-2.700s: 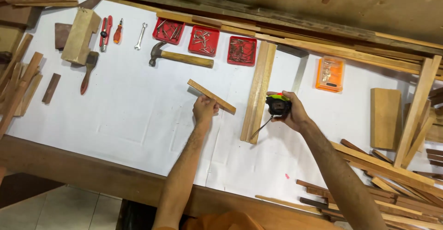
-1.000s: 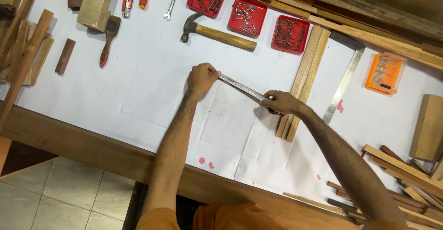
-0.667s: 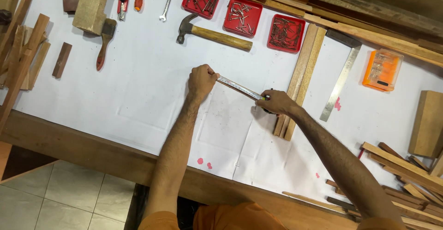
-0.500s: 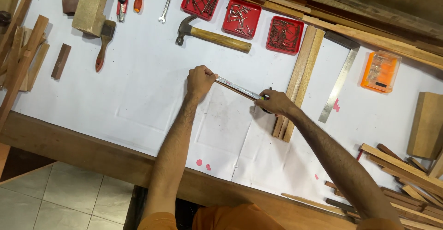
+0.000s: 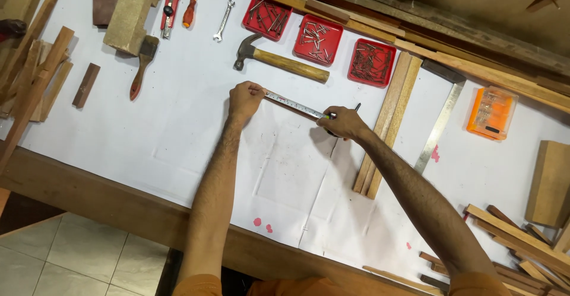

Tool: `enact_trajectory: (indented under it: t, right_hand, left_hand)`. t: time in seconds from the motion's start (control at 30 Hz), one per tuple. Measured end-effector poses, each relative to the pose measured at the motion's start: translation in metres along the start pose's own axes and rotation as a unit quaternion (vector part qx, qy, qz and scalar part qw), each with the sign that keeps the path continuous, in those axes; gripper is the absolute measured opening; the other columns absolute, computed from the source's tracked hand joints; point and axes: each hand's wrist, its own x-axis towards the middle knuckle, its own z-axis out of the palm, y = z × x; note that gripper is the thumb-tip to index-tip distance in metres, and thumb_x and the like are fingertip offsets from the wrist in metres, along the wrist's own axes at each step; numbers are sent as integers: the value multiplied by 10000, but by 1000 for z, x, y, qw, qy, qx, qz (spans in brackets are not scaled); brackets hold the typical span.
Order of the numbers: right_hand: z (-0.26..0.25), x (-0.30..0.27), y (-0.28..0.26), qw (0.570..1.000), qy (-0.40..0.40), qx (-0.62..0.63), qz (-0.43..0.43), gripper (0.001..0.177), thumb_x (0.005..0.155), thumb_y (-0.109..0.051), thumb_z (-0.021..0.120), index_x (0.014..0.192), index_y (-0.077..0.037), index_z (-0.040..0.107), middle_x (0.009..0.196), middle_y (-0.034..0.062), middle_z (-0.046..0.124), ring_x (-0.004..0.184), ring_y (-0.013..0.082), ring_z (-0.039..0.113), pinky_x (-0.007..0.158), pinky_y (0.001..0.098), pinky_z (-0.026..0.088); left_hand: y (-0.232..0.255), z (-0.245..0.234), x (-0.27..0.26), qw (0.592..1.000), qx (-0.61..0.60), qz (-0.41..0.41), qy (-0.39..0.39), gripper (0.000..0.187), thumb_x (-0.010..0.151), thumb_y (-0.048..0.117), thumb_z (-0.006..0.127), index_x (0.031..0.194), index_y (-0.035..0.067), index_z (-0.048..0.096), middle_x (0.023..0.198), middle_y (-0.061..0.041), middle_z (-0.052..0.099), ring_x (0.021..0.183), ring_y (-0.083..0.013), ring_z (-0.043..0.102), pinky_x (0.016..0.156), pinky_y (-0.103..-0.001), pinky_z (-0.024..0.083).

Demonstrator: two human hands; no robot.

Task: Measure and sort various wooden slats on a workbench for furniture construction.

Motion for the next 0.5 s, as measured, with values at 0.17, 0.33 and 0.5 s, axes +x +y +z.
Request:
enact_trajectory:
  t: [0.17,0.33,0.5]
  right_hand:
    - [-7,14,-18,1000,-11,-13,7,557,854,-543,675,1210,-117,724,766,92,723,541,202,669,505,341,591]
    - [-13,24,-28,999,-12,-27,23,540,852,-528,667,1209,-130,738,714,110,700,551,195,681,512,329,596]
    - [-18,33,-34,999,-12,-25,37,535,850,-534,671,1190,-129,748,705,81,688,549,185,668,496,331,596]
  left_hand:
    - [0,-9,15,1000,2,-8,-4,192,906,205,764,997,38,738,925,-61,764,858,-146,735,778,-301,608]
    - [-6,-8,28,999,-21,-42,-1,202,885,212,764,1002,49,743,941,-52,768,871,-141,740,790,-302,612]
    - [-6,-4,32,999,-13,-5,35,232,867,233,792,964,32,730,915,-78,759,854,-173,725,791,-332,593]
